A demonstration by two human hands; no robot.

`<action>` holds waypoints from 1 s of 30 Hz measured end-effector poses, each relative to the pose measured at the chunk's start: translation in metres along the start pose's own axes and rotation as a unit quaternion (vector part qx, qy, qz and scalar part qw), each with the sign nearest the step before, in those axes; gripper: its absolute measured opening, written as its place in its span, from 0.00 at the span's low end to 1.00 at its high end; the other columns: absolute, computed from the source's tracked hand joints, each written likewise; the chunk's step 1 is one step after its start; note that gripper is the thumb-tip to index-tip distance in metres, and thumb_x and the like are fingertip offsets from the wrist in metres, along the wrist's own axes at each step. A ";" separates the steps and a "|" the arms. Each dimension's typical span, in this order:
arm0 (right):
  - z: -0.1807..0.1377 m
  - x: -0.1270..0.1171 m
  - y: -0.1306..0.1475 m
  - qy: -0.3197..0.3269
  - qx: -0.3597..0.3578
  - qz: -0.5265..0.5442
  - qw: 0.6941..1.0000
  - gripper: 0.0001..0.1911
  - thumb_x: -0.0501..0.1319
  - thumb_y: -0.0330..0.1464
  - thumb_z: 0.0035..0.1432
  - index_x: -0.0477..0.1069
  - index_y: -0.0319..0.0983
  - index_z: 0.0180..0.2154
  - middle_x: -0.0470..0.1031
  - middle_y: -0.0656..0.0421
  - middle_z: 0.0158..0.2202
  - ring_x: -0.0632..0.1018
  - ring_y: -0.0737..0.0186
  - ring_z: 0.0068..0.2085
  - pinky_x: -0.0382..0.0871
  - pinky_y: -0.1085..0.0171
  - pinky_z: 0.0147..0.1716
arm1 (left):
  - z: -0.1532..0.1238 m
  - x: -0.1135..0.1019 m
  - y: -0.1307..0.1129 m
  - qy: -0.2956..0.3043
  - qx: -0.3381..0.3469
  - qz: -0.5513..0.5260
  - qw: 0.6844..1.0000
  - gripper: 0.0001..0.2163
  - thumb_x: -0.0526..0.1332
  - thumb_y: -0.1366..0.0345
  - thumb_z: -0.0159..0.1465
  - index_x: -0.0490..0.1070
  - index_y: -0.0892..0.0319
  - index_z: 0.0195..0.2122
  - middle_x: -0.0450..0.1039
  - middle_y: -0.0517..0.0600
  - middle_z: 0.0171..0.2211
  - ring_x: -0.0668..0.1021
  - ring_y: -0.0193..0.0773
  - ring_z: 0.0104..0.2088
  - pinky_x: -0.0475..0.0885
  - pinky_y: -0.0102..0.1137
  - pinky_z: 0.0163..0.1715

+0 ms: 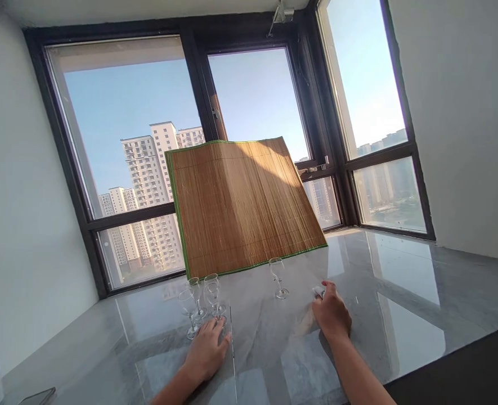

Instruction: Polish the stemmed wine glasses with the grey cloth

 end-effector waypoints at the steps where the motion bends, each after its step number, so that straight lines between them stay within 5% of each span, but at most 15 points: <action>1: 0.000 0.000 0.000 0.002 0.001 0.000 1.000 0.22 0.48 0.33 0.59 0.59 0.41 0.56 0.76 0.49 0.44 0.78 0.50 0.42 0.66 0.60 0.34 | 0.000 0.000 -0.001 -0.005 -0.004 0.005 1.000 0.29 0.45 0.50 0.66 0.62 0.60 0.63 0.63 0.57 0.63 0.63 0.48 0.63 0.55 0.43 0.63; 6: 0.000 -0.001 0.001 0.005 0.003 0.000 1.000 0.22 0.48 0.33 0.60 0.59 0.42 0.56 0.76 0.49 0.45 0.78 0.50 0.43 0.68 0.59 0.37 | 0.001 0.001 -0.002 -0.016 -0.029 0.030 0.999 0.29 0.45 0.51 0.66 0.62 0.62 0.63 0.63 0.59 0.62 0.64 0.50 0.62 0.54 0.44 0.64; 11: -0.002 -0.003 0.003 0.013 0.004 0.009 1.000 0.23 0.48 0.33 0.60 0.59 0.41 0.57 0.76 0.49 0.46 0.78 0.49 0.44 0.68 0.59 0.36 | -0.014 0.005 -0.004 0.002 -0.073 0.016 0.997 0.32 0.51 0.49 0.63 0.55 0.56 0.67 0.52 0.58 0.68 0.53 0.58 0.67 0.47 0.53 0.64; 16: -0.001 -0.002 0.003 0.008 0.007 0.021 1.000 0.24 0.48 0.33 0.60 0.59 0.41 0.58 0.75 0.48 0.48 0.78 0.47 0.45 0.68 0.57 0.37 | -0.021 0.005 -0.061 0.038 0.072 -0.096 0.992 0.26 0.52 0.51 0.62 0.65 0.53 0.60 0.62 0.55 0.61 0.62 0.51 0.62 0.57 0.44 0.63; 20: 0.000 -0.001 0.002 -0.004 0.006 0.017 1.000 0.22 0.49 0.32 0.60 0.58 0.41 0.57 0.76 0.48 0.46 0.78 0.49 0.45 0.68 0.58 0.39 | 0.022 0.012 -0.130 0.048 0.160 -0.134 0.977 0.28 0.55 0.50 0.61 0.62 0.51 0.62 0.52 0.53 0.67 0.55 0.52 0.66 0.49 0.44 0.66; 23: 0.000 -0.002 0.003 -0.008 0.000 0.015 1.000 0.22 0.49 0.32 0.60 0.58 0.40 0.56 0.76 0.49 0.45 0.78 0.49 0.45 0.68 0.59 0.39 | 0.073 0.024 -0.164 0.062 0.149 -0.141 0.977 0.32 0.57 0.50 0.60 0.58 0.51 0.65 0.43 0.52 0.70 0.50 0.55 0.68 0.46 0.46 0.66; 27: 0.000 -0.003 0.004 -0.007 0.002 0.015 1.000 0.21 0.49 0.31 0.61 0.58 0.41 0.56 0.76 0.49 0.46 0.78 0.50 0.44 0.67 0.59 0.38 | 0.116 0.038 -0.184 0.097 0.149 -0.128 0.976 0.28 0.54 0.50 0.63 0.64 0.56 0.61 0.57 0.57 0.65 0.62 0.50 0.63 0.55 0.43 0.62; 30: 0.000 -0.004 0.004 -0.008 0.003 0.014 1.000 0.21 0.49 0.31 0.61 0.58 0.42 0.56 0.76 0.49 0.46 0.78 0.51 0.44 0.67 0.59 0.38 | 0.113 0.037 -0.181 0.096 0.161 -0.114 0.976 0.23 0.48 0.52 0.66 0.72 0.57 0.53 0.67 0.56 0.57 0.68 0.47 0.57 0.59 0.40 0.59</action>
Point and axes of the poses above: each hand's wrist, its own z-axis towards the middle knuckle, its own x-axis out of the palm, y = z × x, the point moved 4 cm from there along z, towards the middle knuckle
